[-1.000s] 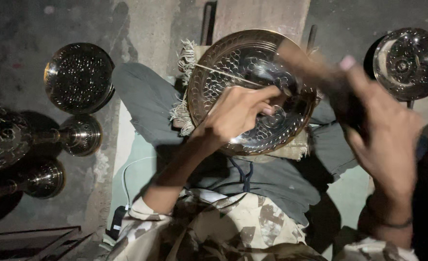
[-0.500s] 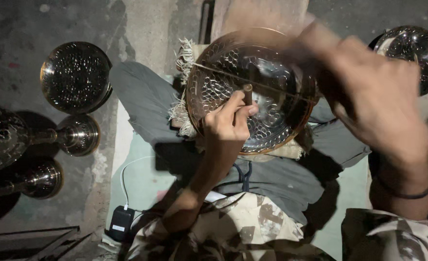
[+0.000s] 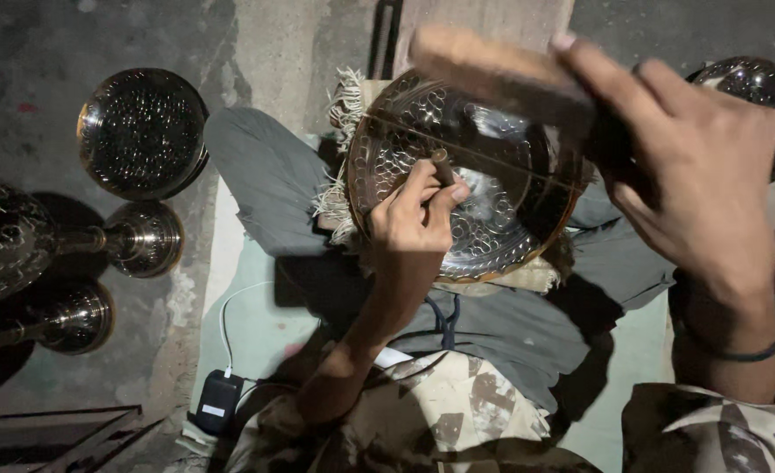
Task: The person sits on the floor with a decorated brass plate on a cloth cushion and engraves patterns into it, holding a small punch against the surface with one hand and striking it with a wooden mallet held in the other hand, repositioning the punch repeatedly across the plate.
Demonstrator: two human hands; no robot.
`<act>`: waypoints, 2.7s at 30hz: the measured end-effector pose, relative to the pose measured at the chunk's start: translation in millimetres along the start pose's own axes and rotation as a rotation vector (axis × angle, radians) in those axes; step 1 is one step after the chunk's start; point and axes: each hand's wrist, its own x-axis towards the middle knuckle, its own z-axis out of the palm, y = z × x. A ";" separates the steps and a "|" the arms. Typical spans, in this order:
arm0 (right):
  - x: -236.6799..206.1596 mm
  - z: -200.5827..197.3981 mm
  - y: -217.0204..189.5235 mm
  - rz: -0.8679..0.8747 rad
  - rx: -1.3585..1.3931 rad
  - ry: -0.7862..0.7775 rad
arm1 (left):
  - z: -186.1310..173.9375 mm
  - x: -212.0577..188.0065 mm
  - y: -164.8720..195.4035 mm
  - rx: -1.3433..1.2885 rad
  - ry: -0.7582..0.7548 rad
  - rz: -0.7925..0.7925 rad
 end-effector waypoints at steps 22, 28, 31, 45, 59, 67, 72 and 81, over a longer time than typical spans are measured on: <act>-9.1 5.0 1.8 -0.022 0.059 -0.198 | -11.1 20.3 -12.7 0.058 -0.296 0.106; -70.3 36.3 -6.5 0.405 0.690 0.168 | -26.0 49.3 -16.0 -0.168 -0.458 0.203; -101.8 57.7 -17.6 0.687 0.956 0.219 | -18.4 62.0 -18.5 -0.139 -0.650 0.285; -177.4 126.9 -60.1 0.862 1.043 0.317 | 19.2 89.1 0.9 0.247 -1.232 0.489; -195.4 141.3 -78.8 0.802 0.933 0.514 | 26.2 93.6 -24.4 0.241 -1.268 0.651; -195.4 138.7 -85.9 0.660 0.736 0.394 | 24.1 91.3 -29.7 0.220 -1.259 0.711; -186.6 130.5 -91.1 0.941 0.903 0.371 | 19.6 91.0 -12.0 0.284 -1.280 0.633; -167.0 95.3 -65.3 0.620 0.664 0.148 | 12.3 85.0 6.4 0.414 -1.248 0.346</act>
